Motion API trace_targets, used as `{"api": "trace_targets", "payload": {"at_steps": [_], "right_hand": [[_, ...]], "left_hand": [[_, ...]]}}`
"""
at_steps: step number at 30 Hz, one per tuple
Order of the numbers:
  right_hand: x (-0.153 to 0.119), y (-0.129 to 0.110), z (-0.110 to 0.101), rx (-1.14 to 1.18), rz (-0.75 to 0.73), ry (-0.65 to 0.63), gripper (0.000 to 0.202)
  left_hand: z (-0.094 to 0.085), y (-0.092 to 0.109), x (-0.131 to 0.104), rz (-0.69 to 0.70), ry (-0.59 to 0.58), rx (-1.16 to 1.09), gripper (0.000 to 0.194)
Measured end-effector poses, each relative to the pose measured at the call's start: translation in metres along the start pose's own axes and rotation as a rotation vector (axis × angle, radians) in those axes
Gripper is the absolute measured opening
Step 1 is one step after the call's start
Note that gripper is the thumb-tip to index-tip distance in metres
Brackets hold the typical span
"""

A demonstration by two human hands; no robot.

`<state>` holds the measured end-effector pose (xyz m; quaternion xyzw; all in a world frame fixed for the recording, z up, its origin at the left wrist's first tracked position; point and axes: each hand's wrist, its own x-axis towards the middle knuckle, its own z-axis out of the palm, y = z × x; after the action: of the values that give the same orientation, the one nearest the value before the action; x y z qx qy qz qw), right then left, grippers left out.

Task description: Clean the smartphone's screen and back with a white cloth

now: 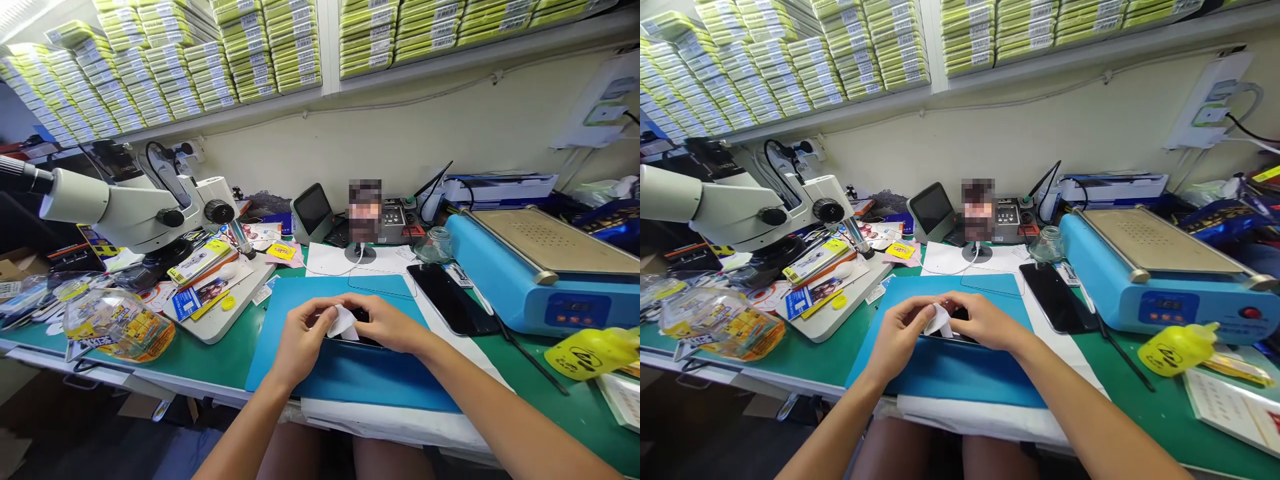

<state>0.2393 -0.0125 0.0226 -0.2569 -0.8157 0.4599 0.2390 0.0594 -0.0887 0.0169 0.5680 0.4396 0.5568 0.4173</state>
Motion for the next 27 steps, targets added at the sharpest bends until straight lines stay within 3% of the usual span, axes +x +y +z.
{"api": "trace_targets", "payload": {"at_steps": [3, 8, 13, 18, 27], "right_hand": [[0.002, 0.001, 0.001, -0.011, 0.009, 0.053, 0.032], [0.003, 0.002, 0.003, -0.072, 0.026, 0.186, 0.039], [0.003, 0.001, 0.005, -0.019, 0.003, 0.195, 0.027], [0.004, 0.003, 0.006, 0.027, -0.001, 0.165, 0.027], [0.005, -0.006, 0.002, -0.091, -0.021, 0.183, 0.021]], "left_hand": [[0.003, -0.002, 0.001, -0.004, 0.03, -0.076, 0.02], [0.007, -0.002, 0.003, 0.036, 0.186, 0.01, 0.019], [0.007, -0.004, 0.006, 0.031, 0.113, 0.087, 0.02], [0.005, -0.001, 0.006, 0.026, 0.118, 0.13, 0.017], [-0.018, 0.003, 0.003, 0.029, 0.103, 0.243, 0.019]]}}
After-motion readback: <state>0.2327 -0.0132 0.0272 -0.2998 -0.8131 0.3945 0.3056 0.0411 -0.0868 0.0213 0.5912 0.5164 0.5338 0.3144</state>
